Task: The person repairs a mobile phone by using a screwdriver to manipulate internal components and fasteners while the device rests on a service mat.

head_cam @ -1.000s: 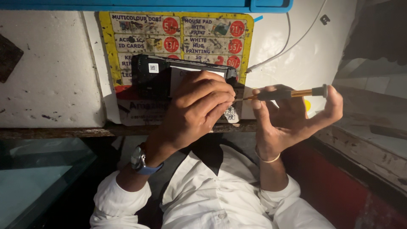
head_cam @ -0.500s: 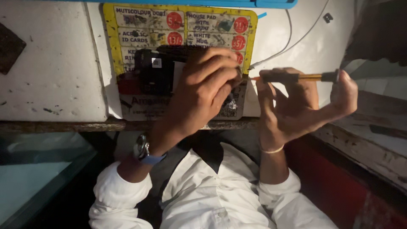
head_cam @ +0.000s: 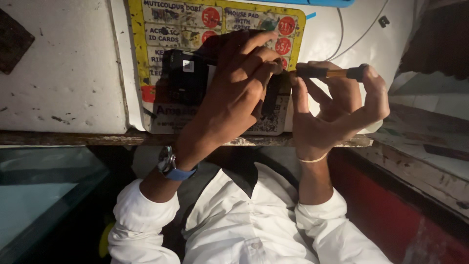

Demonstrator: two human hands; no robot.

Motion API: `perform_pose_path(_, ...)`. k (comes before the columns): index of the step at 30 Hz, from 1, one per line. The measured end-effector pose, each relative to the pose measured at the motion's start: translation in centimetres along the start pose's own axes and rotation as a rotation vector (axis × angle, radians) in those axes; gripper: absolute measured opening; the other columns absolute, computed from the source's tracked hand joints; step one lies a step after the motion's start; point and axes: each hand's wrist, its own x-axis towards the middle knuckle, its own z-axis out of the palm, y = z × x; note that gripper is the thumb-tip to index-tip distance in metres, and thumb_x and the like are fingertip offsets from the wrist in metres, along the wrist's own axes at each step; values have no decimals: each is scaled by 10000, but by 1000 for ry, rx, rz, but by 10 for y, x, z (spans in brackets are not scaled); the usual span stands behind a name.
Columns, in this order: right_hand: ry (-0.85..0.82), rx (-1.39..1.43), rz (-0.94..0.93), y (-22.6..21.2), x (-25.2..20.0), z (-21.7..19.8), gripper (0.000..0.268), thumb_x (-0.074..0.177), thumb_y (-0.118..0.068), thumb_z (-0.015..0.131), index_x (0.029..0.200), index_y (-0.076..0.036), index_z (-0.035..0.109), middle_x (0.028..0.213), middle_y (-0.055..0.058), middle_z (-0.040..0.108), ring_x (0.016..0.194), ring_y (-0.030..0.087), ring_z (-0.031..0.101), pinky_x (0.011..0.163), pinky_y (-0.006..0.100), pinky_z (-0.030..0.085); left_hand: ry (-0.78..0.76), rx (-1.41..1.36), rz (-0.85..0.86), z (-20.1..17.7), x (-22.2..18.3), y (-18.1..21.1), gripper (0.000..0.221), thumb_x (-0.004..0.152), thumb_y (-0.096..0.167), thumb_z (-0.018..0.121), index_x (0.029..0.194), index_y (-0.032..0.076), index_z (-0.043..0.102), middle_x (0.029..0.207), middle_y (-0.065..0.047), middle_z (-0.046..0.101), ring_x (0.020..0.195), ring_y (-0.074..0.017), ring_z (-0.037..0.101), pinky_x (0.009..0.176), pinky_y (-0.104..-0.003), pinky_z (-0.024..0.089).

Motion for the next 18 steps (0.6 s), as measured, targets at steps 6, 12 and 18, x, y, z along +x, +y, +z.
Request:
perform_pose_path(6, -17, 15, 13, 0, -1, 1, 854, 1034, 261, 801, 1507, -115, 197, 1377, 169, 547, 1169, 290, 715, 937, 349, 673, -4, 1, 5, 3, -4, -3, 305, 867, -70, 749, 1162, -79, 669, 1407, -191, 554, 1466, -374, 407, 1265, -551, 336)
perform_pose_path(12, -105, 32, -179, 7, 13, 0, 775, 980, 284, 695, 1494, -112, 272, 1334, 251, 560, 1225, 361, 663, 983, 408, 692, 11, -84, -33, 0, 0, -2, 418, 796, -39, 775, 1193, -55, 646, 1355, -193, 569, 1426, -374, 456, 1221, -524, 409)
perform_pose_path(18, -97, -25, -232, -3, 40, 0, 788, 851, 142, 872, 1380, -25, 312, 1225, 225, 533, 1125, 289, 606, 798, 341, 662, 34, -1, -85, -7, -16, 8, 463, 853, -55, 738, 1298, -59, 612, 1452, -236, 545, 1400, -395, 504, 1174, -494, 474)
